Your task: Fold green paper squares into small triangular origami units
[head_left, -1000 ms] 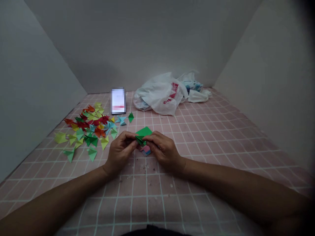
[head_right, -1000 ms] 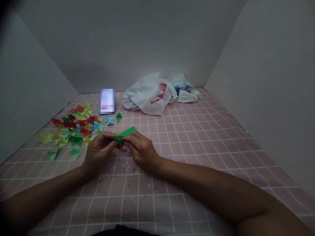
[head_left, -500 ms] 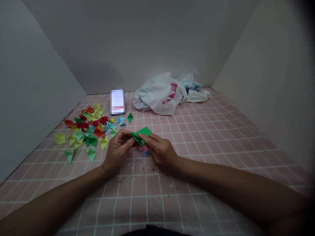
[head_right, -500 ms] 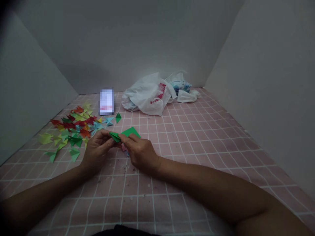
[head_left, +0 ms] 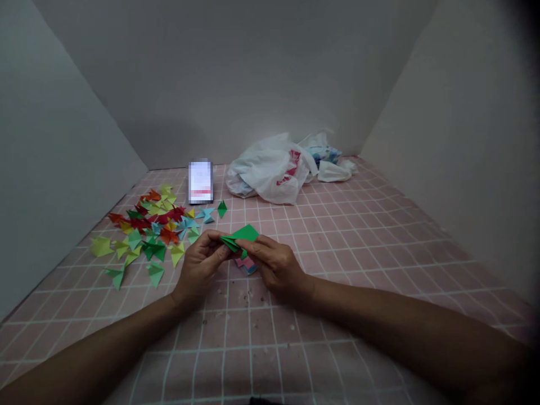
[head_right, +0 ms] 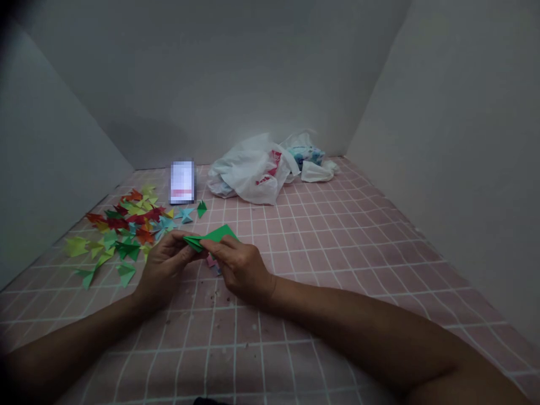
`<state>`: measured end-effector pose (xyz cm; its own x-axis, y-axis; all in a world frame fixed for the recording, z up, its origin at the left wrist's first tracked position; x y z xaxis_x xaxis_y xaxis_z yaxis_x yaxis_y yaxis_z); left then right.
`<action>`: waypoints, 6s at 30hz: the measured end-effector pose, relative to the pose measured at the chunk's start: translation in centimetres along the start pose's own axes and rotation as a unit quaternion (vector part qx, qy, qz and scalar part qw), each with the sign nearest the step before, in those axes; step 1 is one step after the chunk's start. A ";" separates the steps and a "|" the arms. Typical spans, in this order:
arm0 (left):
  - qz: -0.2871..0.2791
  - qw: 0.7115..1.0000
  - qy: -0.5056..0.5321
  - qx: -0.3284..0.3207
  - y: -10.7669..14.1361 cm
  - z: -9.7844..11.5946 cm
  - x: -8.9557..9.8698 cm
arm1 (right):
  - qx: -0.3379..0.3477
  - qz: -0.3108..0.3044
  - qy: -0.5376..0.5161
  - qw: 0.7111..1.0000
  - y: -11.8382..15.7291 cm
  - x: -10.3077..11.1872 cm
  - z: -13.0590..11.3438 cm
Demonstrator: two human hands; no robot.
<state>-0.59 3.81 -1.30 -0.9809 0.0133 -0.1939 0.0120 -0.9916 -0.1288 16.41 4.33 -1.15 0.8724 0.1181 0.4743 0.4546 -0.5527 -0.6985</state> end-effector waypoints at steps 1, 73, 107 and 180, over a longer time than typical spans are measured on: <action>0.000 1.000 0.010 0.002 0.0 -0.1 0.0 | -0.004 -0.004 0.002 1.000 0.0 -0.1 0.1; -0.029 0.849 -0.369 -0.377 2.1 3.2 -1.3 | -0.331 0.032 -0.534 0.777 -0.3 -1.5 1.3; 0.018 0.926 -0.315 -0.205 1.3 2.2 -0.5 | -0.340 0.008 -0.527 0.779 -0.1 -1.6 1.7; -0.098 0.890 -0.374 -0.242 1.2 1.2 -1.2 | -0.072 0.011 -0.071 0.995 -0.7 0.3 -0.1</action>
<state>0.36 2.47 -0.10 -0.8265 -0.0883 0.5560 -0.2689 -0.8058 -0.5276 16.32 4.64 -0.52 0.9032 0.2149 0.3715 0.4135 -0.6674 -0.6194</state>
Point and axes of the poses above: each hand's wrist, its own y-axis away from the middle knuckle, its own x-axis out of the back of the hand, z = x × y, the point moved 4 cm from there along -y, towards the middle knuckle, and after that the axes turned 2 degrees about x, right-handed, at the moved point
